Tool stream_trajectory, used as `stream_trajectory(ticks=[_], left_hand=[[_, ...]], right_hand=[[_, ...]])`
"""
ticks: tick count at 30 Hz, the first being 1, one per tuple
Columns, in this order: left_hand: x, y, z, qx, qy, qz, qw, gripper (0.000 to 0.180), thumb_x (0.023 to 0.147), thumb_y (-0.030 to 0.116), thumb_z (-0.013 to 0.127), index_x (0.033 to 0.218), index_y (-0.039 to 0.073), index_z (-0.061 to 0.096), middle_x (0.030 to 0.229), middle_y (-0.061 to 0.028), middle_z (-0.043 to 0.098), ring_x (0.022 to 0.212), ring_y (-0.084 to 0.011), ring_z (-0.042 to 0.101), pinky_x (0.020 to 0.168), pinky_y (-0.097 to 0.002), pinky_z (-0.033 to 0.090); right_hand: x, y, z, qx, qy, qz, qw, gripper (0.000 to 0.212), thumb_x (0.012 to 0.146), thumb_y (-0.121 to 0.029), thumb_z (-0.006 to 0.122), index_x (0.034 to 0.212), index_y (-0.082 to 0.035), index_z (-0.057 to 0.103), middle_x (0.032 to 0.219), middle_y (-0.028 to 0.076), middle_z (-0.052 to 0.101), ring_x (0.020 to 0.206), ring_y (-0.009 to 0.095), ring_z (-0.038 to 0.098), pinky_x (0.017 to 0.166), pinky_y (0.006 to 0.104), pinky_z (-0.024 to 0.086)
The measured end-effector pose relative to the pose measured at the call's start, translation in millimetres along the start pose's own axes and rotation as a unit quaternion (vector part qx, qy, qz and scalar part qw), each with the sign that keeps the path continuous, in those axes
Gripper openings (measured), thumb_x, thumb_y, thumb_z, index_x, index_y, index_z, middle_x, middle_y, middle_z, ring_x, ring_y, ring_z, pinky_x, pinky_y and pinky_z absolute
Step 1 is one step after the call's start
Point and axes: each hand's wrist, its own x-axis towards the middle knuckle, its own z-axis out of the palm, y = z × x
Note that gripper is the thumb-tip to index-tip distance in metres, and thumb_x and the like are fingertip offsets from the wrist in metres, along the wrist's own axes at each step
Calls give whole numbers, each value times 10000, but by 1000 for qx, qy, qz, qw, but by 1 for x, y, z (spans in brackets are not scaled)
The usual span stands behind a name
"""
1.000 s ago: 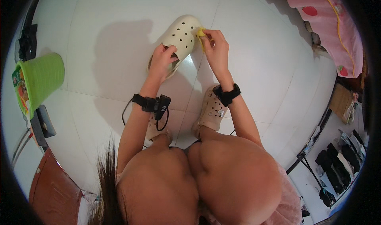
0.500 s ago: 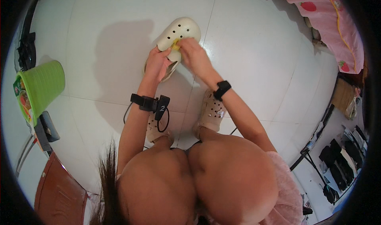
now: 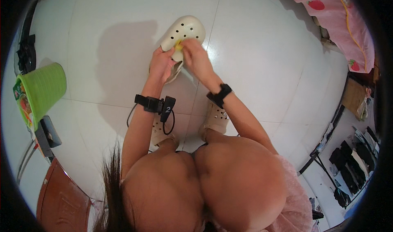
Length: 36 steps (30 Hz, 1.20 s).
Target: The person wipes the exterior surface and sides of a shoe with a yellow cloth.
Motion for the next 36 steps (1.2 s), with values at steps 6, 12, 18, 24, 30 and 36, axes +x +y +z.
stream_trajectory(ticks=[6, 12, 18, 24, 30, 36], left_hand=[[1, -2, 1, 8, 17, 1, 1000, 277, 965, 25, 530, 1234, -41, 537, 1203, -143, 611, 1067, -265, 626, 903, -457, 538], [-3, 1, -1, 22, 12, 8, 1000, 280, 963, 31, 536, 1230, -53, 534, 1200, -146, 613, 1066, -261, 626, 909, -433, 533], [3, -4, -22, 36, -12, 25, 999, 294, 973, 65, 537, 1247, -41, 532, 1226, -155, 611, 1100, -259, 621, 933, -468, 526], [2, -10, -5, -32, -7, 12, 999, 279, 971, 75, 552, 1228, -35, 548, 1193, -140, 629, 1062, -235, 634, 900, -410, 531], [8, -13, -27, -4, -13, 38, 999, 308, 969, 70, 554, 1258, -34, 526, 1217, -142, 616, 1081, -227, 624, 910, -358, 516], [-9, -2, 1, -70, -39, 25, 996, 226, 967, 62, 556, 1164, -49, 569, 1163, -134, 633, 1032, -229, 630, 924, -367, 503]], right_hand=[[20, 15, -18, -34, 16, 23, 999, 244, 828, 11, 595, 1070, 22, 621, 1046, 175, 613, 924, 373, 616, 827, 409, 522], [5, 19, -11, -31, -16, -56, 998, 215, 832, 18, 591, 1045, 33, 623, 1033, 174, 606, 957, 367, 606, 843, 412, 516], [-13, -10, 1, 24, -72, -40, 996, 218, 844, 30, 574, 1058, 30, 611, 1080, 186, 599, 977, 375, 601, 855, 414, 513], [-6, 2, -9, -2, -48, 32, 998, 216, 834, 43, 584, 1045, 17, 625, 1054, 171, 599, 998, 352, 606, 864, 399, 518], [-19, -8, -1, 18, -120, -42, 992, 171, 865, 20, 584, 1030, 23, 629, 1078, 150, 608, 943, 350, 625, 829, 401, 525], [-8, 2, -12, 15, 29, 120, 992, 164, 864, 10, 596, 1022, 42, 620, 1052, 172, 618, 930, 378, 625, 825, 386, 519]])
